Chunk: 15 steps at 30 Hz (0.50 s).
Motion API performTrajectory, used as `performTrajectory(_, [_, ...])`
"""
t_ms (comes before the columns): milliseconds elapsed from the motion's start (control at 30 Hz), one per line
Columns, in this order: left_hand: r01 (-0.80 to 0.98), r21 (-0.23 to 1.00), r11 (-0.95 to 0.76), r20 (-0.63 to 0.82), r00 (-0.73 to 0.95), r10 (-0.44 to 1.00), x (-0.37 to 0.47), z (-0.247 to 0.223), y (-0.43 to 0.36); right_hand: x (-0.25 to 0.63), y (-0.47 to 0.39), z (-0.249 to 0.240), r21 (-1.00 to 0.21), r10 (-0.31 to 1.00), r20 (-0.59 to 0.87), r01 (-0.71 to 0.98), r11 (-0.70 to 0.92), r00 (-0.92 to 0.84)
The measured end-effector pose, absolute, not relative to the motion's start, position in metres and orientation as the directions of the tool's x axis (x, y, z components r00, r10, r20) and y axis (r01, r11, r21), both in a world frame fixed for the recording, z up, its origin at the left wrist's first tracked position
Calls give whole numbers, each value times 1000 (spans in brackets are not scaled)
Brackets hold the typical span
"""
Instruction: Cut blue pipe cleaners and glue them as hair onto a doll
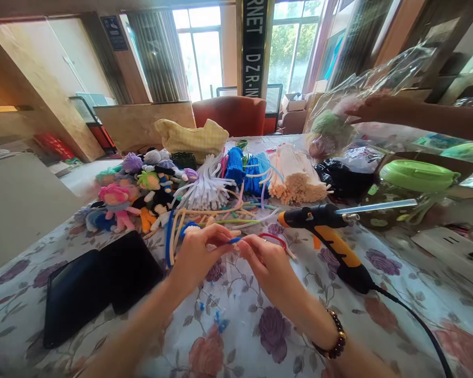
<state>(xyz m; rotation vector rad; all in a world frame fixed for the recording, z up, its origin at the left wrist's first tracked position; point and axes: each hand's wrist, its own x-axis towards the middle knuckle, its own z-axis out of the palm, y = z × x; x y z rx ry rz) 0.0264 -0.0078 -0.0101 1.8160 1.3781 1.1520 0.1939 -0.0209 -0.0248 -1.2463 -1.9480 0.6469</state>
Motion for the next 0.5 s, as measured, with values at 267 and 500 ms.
performTrajectory(267, [474, 745, -470, 433, 192, 880, 31, -12, -8, 195, -19, -26, -812, 937, 282, 468, 349, -209])
performTrajectory(500, [82, 984, -155, 140, 170, 975, 24, -16, -5, 198, -17, -16, -978, 972, 149, 120, 172, -182])
